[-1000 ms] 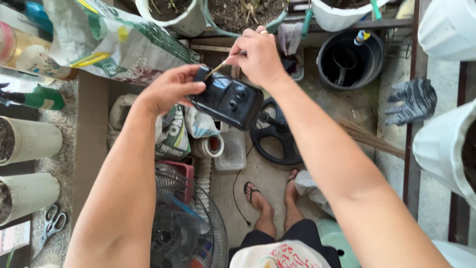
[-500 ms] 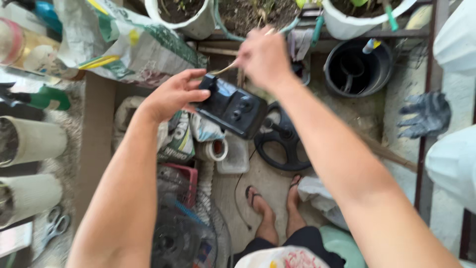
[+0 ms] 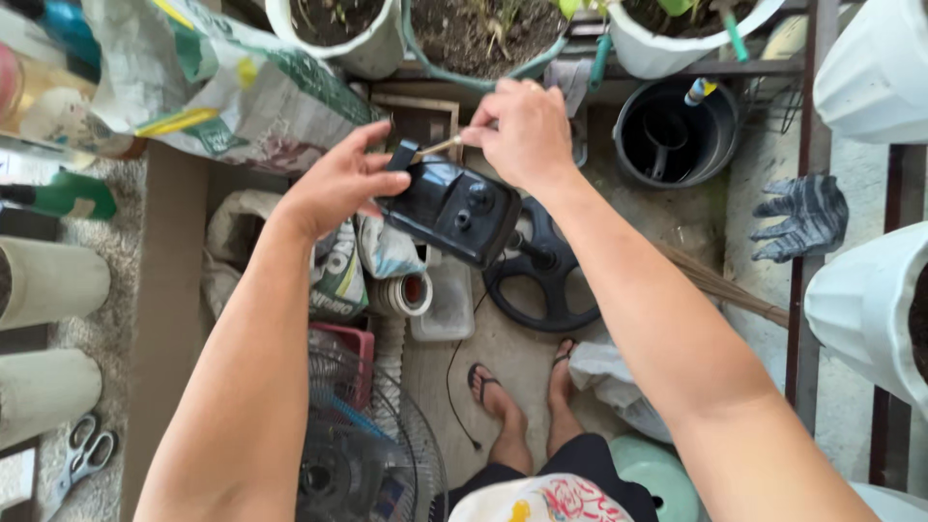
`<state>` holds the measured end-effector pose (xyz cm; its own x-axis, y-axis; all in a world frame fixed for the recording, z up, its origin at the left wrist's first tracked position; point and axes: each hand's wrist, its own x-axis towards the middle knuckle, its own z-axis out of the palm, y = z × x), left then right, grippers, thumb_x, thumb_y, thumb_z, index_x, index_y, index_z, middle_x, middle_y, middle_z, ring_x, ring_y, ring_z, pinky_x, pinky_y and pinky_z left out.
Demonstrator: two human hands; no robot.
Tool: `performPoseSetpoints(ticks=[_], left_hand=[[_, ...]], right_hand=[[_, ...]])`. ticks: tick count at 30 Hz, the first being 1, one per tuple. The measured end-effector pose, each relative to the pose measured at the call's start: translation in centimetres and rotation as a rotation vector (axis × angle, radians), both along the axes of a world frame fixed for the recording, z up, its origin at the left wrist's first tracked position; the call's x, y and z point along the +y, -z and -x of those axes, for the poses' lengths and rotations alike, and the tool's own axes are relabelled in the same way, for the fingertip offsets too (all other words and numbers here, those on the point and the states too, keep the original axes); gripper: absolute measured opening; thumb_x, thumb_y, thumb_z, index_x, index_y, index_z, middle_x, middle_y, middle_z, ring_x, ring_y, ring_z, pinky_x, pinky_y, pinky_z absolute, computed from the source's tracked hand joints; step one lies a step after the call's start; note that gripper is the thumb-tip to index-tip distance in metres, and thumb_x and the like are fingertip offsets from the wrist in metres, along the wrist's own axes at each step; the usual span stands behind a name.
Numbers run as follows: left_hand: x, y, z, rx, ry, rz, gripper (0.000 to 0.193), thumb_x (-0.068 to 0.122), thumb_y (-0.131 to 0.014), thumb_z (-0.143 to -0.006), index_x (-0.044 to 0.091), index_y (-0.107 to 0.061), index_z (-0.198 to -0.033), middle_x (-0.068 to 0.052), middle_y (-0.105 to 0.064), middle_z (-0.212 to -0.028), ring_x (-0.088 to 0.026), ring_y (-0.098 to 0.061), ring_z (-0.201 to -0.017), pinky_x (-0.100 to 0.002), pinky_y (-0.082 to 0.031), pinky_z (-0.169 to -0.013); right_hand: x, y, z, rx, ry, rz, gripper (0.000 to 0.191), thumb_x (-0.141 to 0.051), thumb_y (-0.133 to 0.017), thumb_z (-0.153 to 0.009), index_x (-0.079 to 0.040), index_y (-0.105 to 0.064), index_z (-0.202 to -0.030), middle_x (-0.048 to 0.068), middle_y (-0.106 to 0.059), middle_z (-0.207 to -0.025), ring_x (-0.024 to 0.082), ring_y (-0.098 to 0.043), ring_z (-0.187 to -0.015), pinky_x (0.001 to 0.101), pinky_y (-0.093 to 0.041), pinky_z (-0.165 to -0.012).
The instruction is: The person services a standing electric fan on the floor. They lift and steady the fan head, unscrew the blade cap by hand, remove the plastic fan blades from the motor shaft, and then use a small brush to brush dust off the exposed motor housing and rear area.
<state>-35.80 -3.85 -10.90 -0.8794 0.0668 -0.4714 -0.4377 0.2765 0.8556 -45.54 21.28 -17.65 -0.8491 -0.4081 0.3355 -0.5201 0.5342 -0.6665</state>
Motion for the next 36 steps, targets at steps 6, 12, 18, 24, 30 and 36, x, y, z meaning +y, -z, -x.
performPoseSetpoints(ticks=[6, 12, 18, 24, 30, 36], left_hand=[[0.3, 0.0, -0.5, -0.021, 0.018, -0.017, 0.094, 0.016, -0.076, -0.086, 0.011, -0.022, -0.163, -0.007, -0.072, -0.129, -0.012, -0.071, -0.099, -0.027, -0.054, -0.061], [1.8, 0.4, -0.3, 0.011, 0.046, -0.046, 0.093, 0.017, -0.076, -0.086, 0.01, -0.024, -0.162, -0.007, -0.072, -0.13, -0.012, -0.07, -0.099, -0.027, -0.053, -0.06], [2.7, 0.4, -0.5, -0.01, 0.045, 0.025, 0.092, 0.02, -0.077, -0.087, 0.012, -0.025, -0.162, -0.005, -0.072, -0.131, -0.011, -0.071, -0.103, -0.027, -0.055, -0.063], [4.1, 0.1, -1.0, -0.015, 0.044, -0.008, 0.093, 0.02, -0.077, -0.084, 0.011, -0.025, -0.16, -0.005, -0.073, -0.128, -0.014, -0.072, -0.099, -0.03, -0.055, -0.063], [6.3, 0.0, -1.3, -0.018, 0.049, 0.033, 0.092, 0.021, -0.079, -0.084, 0.011, -0.026, -0.16, -0.005, -0.074, -0.128, -0.014, -0.071, -0.096, -0.03, -0.055, -0.062], [9.3, 0.0, -1.8, 0.019, 0.088, -0.016, 0.097, 0.021, -0.08, -0.082, 0.01, -0.024, -0.16, -0.008, -0.074, -0.127, -0.014, -0.073, -0.098, -0.031, -0.053, -0.058]], right_hand=[[1.1, -1.5, 0.0, 0.079, -0.039, -0.062, 0.02, -0.035, -0.09, -0.074, -0.018, -0.079, -0.074, 0.001, -0.067, -0.08, 0.027, -0.063, -0.092, 0.0457, -0.039, -0.08], [0.9, -2.0, 0.5, 0.255, -0.28, 0.039, 0.016, -0.029, -0.089, -0.069, -0.018, -0.078, -0.072, 0.0, -0.068, -0.078, 0.028, -0.063, -0.092, 0.0458, -0.041, -0.083], [1.8, -1.6, 0.2, 0.131, -0.27, -0.053, 0.012, -0.028, -0.089, -0.074, -0.021, -0.079, -0.075, 0.005, -0.065, -0.078, 0.027, -0.064, -0.088, 0.0453, -0.045, -0.079], [2.6, -2.6, 0.2, 0.37, -0.212, -0.111, 0.019, -0.036, -0.089, -0.071, -0.02, -0.079, -0.074, 0.002, -0.068, -0.081, 0.029, -0.064, -0.09, 0.0484, -0.044, -0.082], [4.3, -6.2, -0.3, 0.313, -0.185, -0.509, 0.016, -0.038, -0.085, -0.077, -0.024, -0.08, -0.073, 0.003, -0.07, -0.083, 0.028, -0.063, -0.088, 0.0511, -0.04, -0.078], [6.2, -8.7, -1.6, 0.178, -0.232, -0.625, 0.019, -0.042, -0.085, -0.077, -0.024, -0.081, -0.078, 0.003, -0.07, -0.078, 0.027, -0.063, -0.096, 0.0487, -0.038, -0.084]])
